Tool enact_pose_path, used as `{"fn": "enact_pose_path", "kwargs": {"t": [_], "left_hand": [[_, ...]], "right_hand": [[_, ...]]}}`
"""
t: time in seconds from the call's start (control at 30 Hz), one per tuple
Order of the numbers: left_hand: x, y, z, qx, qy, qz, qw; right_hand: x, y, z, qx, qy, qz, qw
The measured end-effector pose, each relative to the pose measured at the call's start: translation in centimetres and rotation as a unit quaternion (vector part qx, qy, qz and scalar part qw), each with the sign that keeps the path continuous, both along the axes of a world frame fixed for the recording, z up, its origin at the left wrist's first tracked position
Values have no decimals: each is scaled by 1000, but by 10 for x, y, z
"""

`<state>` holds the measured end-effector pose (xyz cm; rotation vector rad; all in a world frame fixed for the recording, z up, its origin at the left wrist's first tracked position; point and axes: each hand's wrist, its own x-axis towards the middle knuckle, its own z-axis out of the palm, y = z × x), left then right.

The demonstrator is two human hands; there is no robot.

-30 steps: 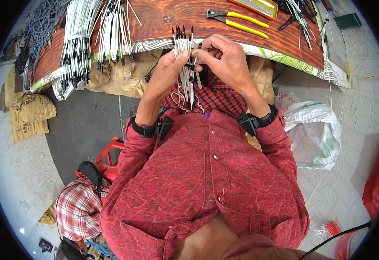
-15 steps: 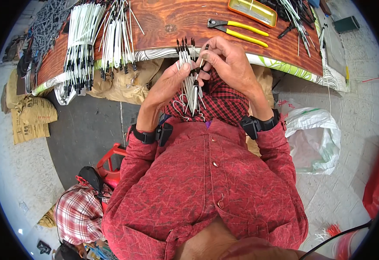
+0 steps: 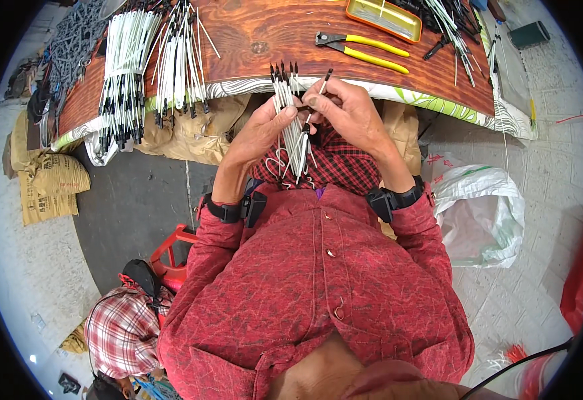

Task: The person trims the ends of white rods using pliers, gathers them into bundles, and sorts through them by hand. They then move a pink cloth and a white bag before continuing to arrange and trim more rods.

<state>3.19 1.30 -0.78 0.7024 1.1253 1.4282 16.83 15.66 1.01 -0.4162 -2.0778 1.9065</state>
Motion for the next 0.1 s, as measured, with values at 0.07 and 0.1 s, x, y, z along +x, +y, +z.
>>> {"fn": "enact_pose_path", "kwargs": {"t": [0.07, 0.1], "left_hand": [[0, -1, 7, -11, 14, -2, 1000], [0, -2, 7, -11, 14, -1, 1000]], "right_hand": [[5, 4, 3, -24, 17, -6, 1000], [7, 5, 4, -37, 26, -8, 999]]}}
